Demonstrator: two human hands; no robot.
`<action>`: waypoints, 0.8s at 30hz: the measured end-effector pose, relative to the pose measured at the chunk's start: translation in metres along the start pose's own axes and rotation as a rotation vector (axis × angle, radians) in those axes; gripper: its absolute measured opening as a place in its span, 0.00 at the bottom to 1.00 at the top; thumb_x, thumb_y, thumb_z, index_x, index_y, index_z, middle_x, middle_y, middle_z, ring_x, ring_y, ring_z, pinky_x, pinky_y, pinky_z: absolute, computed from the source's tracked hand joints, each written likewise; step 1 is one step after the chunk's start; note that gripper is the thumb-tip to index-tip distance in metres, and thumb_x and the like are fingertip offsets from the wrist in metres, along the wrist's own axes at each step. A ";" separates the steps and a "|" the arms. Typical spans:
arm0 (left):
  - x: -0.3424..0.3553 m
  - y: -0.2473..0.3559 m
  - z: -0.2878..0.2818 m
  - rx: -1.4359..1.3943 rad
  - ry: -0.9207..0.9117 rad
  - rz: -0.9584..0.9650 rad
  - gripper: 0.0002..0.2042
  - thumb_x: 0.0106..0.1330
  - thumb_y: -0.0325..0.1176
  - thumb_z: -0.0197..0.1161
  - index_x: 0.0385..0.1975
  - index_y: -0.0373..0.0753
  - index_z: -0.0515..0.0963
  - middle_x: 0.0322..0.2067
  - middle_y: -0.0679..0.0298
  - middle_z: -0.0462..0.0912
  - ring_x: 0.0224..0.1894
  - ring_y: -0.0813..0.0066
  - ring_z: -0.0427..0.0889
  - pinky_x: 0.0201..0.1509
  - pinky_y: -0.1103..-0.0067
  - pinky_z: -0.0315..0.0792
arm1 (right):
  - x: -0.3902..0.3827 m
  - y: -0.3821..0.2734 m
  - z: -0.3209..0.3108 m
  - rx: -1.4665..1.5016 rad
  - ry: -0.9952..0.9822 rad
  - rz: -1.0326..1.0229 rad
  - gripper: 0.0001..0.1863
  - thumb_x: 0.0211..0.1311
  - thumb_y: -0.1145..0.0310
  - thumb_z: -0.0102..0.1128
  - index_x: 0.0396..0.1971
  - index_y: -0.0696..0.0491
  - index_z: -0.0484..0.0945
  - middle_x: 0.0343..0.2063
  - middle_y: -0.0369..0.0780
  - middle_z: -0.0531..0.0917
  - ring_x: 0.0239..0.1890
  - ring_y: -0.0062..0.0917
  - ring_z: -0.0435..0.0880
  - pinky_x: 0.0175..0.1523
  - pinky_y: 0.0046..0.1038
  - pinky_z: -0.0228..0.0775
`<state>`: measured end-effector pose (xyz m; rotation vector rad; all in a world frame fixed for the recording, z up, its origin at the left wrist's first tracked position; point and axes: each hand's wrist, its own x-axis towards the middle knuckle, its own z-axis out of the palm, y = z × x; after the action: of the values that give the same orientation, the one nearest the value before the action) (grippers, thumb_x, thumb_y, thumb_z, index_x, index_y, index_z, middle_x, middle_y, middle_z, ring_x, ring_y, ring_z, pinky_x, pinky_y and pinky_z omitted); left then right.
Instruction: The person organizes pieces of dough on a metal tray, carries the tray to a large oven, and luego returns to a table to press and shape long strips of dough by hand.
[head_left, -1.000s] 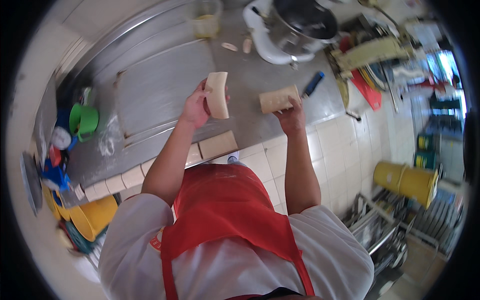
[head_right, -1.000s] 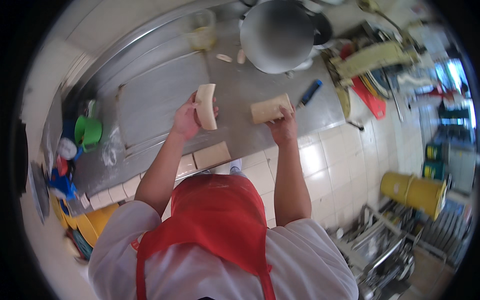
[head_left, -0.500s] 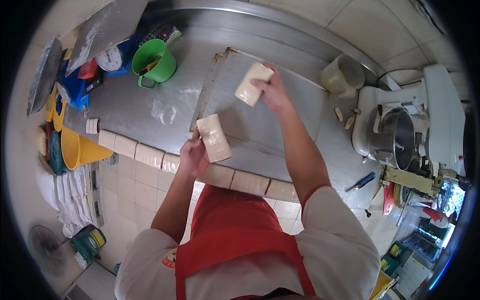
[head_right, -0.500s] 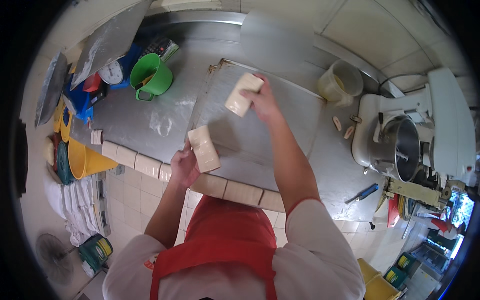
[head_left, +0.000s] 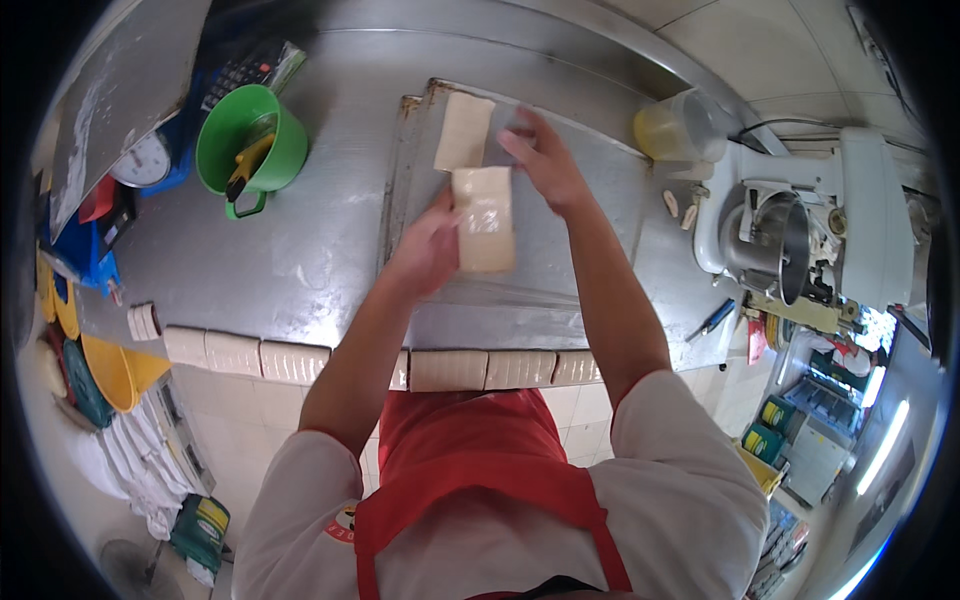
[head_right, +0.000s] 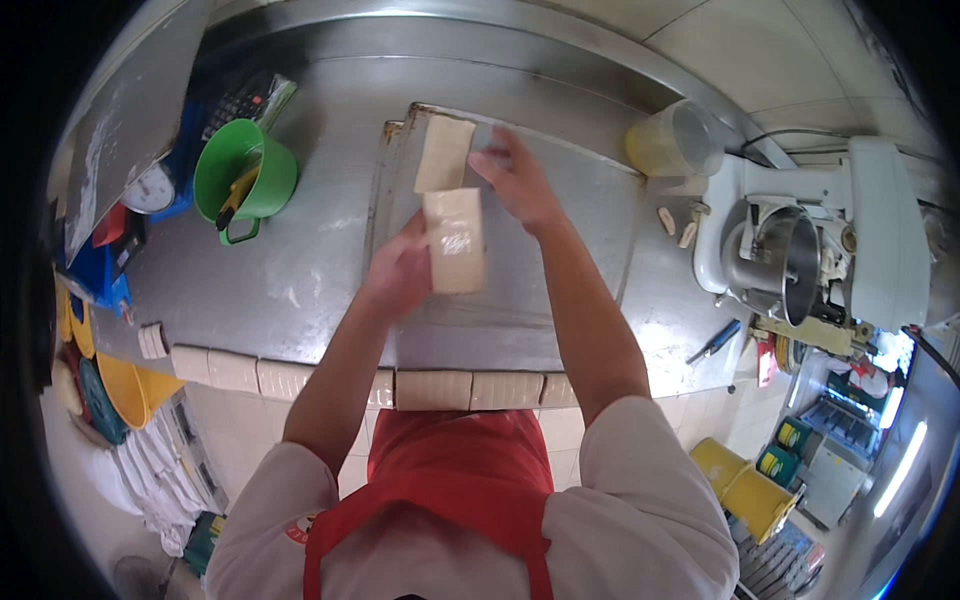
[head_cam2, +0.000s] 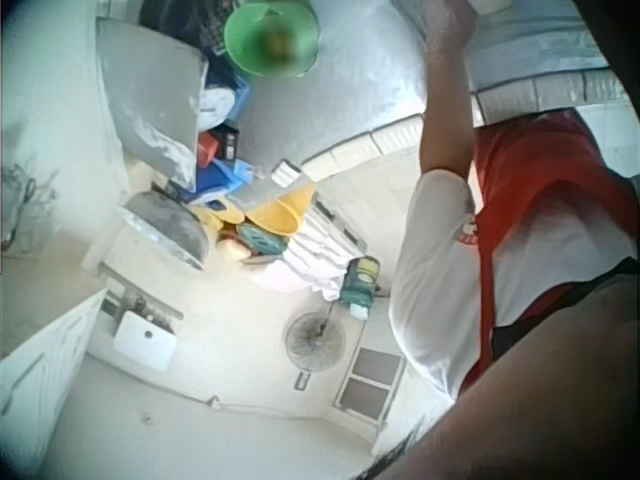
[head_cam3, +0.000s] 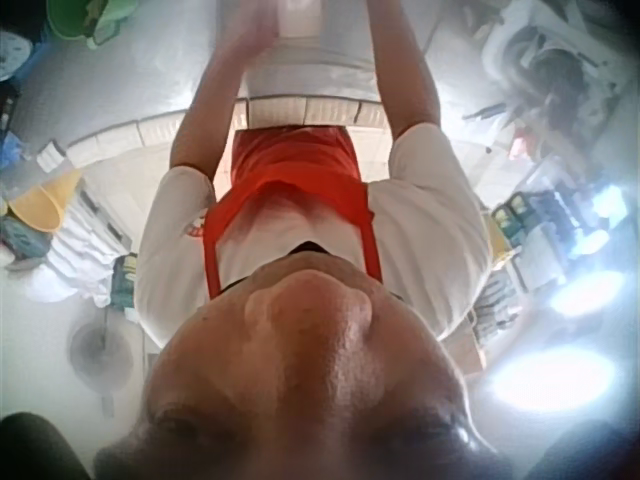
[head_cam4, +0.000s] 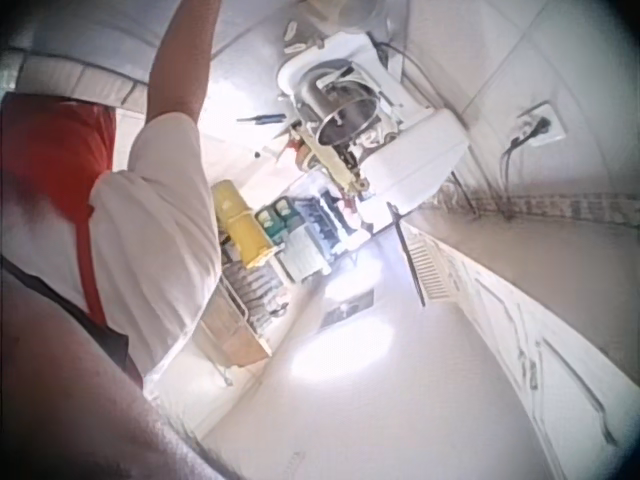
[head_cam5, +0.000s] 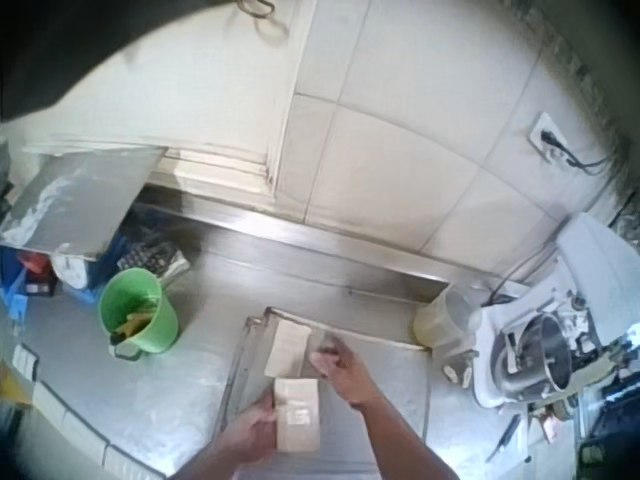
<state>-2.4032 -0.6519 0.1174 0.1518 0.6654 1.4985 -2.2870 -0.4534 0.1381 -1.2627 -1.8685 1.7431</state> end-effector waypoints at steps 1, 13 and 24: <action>0.024 -0.002 0.006 0.018 -0.003 0.002 0.31 0.74 0.41 0.56 0.76 0.43 0.60 0.64 0.58 0.76 0.66 0.56 0.79 0.65 0.53 0.78 | -0.016 0.004 -0.013 0.259 -0.051 0.133 0.36 0.72 0.57 0.67 0.75 0.51 0.65 0.63 0.46 0.78 0.62 0.34 0.80 0.64 0.37 0.75; 0.131 -0.018 0.046 0.205 0.283 0.028 0.33 0.74 0.37 0.59 0.77 0.37 0.60 0.64 0.58 0.74 0.65 0.64 0.75 0.70 0.67 0.69 | 0.045 0.080 -0.073 0.135 0.193 -0.079 0.24 0.69 0.71 0.65 0.64 0.55 0.77 0.55 0.45 0.82 0.51 0.33 0.84 0.57 0.33 0.77; -0.103 -0.134 0.066 0.384 0.392 0.114 0.24 0.74 0.31 0.55 0.69 0.30 0.70 0.65 0.53 0.77 0.68 0.59 0.76 0.77 0.66 0.66 | -0.136 0.080 -0.123 -0.462 0.114 -0.328 0.16 0.73 0.67 0.63 0.56 0.54 0.83 0.47 0.44 0.88 0.48 0.34 0.88 0.54 0.33 0.80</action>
<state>-2.2478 -0.7431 0.1387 0.1936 1.2779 1.5097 -2.0891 -0.4835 0.1396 -1.0845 -2.3314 1.0891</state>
